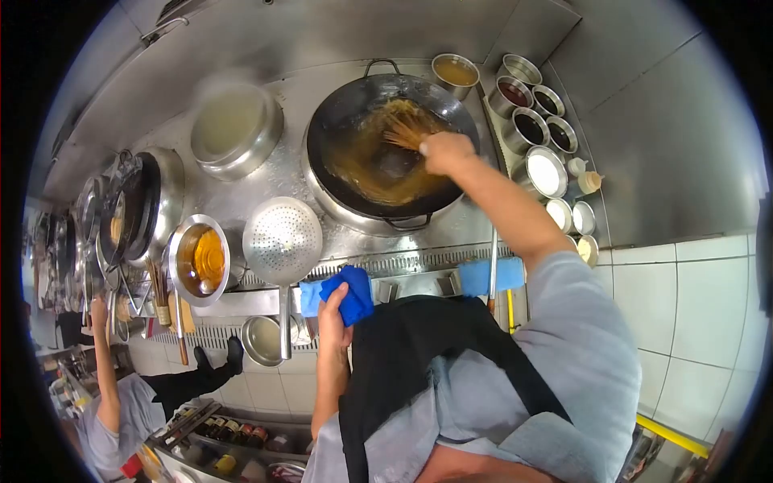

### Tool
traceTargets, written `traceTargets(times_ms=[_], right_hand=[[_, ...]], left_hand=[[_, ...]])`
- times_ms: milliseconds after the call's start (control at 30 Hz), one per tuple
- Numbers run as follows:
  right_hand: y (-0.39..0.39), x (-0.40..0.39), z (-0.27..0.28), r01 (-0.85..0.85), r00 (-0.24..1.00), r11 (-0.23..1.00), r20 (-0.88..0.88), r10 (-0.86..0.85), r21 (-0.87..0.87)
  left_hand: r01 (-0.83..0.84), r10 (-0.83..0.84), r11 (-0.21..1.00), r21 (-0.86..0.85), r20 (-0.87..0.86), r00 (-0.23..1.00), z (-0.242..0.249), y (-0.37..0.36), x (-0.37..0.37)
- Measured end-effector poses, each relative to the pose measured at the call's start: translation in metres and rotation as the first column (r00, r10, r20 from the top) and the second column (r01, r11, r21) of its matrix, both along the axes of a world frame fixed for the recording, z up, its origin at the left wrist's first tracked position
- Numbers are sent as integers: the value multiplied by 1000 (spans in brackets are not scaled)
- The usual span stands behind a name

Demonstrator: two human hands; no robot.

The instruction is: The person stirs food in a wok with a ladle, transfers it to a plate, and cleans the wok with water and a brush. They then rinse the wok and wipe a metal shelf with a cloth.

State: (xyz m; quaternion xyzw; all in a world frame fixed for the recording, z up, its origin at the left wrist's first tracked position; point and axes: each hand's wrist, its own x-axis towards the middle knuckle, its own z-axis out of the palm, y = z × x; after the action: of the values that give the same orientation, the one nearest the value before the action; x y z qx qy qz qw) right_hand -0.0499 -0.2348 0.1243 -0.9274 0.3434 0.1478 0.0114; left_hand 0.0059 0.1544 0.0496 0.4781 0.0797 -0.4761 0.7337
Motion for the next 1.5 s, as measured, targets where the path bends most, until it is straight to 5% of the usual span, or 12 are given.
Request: traceTargets(times_ms=[100,167,367,467,633,767,900,1033,1167,1300,1433,1500], right_hand=[[50,-2,12,-282,952,959,-130,277,-20],[49,-9,29,-300,936,952,-173,306,62],[4,32,-8,119,988,991,92,-124,58],[48,17,-13,-96,990,993,109,88,73],[27,-55,28,1,993,994,-118,13,113],[-36,-23,14,160,980,987,121,-160,12],[10,33,-27,214,931,955,252,-263,207],[72,-4,-14,-5,980,962,195,-50,272],[31,-56,8,66,998,969,-10,-65,236],[-34,-14,-23,124,958,984,245,-152,128],[24,54,-23,185,911,902,275,-307,391],[59,52,-26,135,924,923,291,-249,361]], left_hand=[[58,-60,998,28,51,997,16,-1,-3],[69,-72,997,33,80,994,18,-4,-2],[11,-12,1000,28,49,999,4,0,-7],[65,-66,997,50,32,997,1,5,-7],[-11,10,1000,23,56,998,9,10,-7],[-2,-1,999,42,60,998,6,8,-5],[68,-70,997,39,58,996,10,-10,-8],[117,-119,992,45,55,991,13,-12,-8],[57,-58,998,28,24,998,14,0,0],[23,-23,1000,-16,-4,1000,0,4,7],[43,-42,998,-36,5,999,4,-12,5],[49,-48,998,-32,16,999,4,-15,5]])
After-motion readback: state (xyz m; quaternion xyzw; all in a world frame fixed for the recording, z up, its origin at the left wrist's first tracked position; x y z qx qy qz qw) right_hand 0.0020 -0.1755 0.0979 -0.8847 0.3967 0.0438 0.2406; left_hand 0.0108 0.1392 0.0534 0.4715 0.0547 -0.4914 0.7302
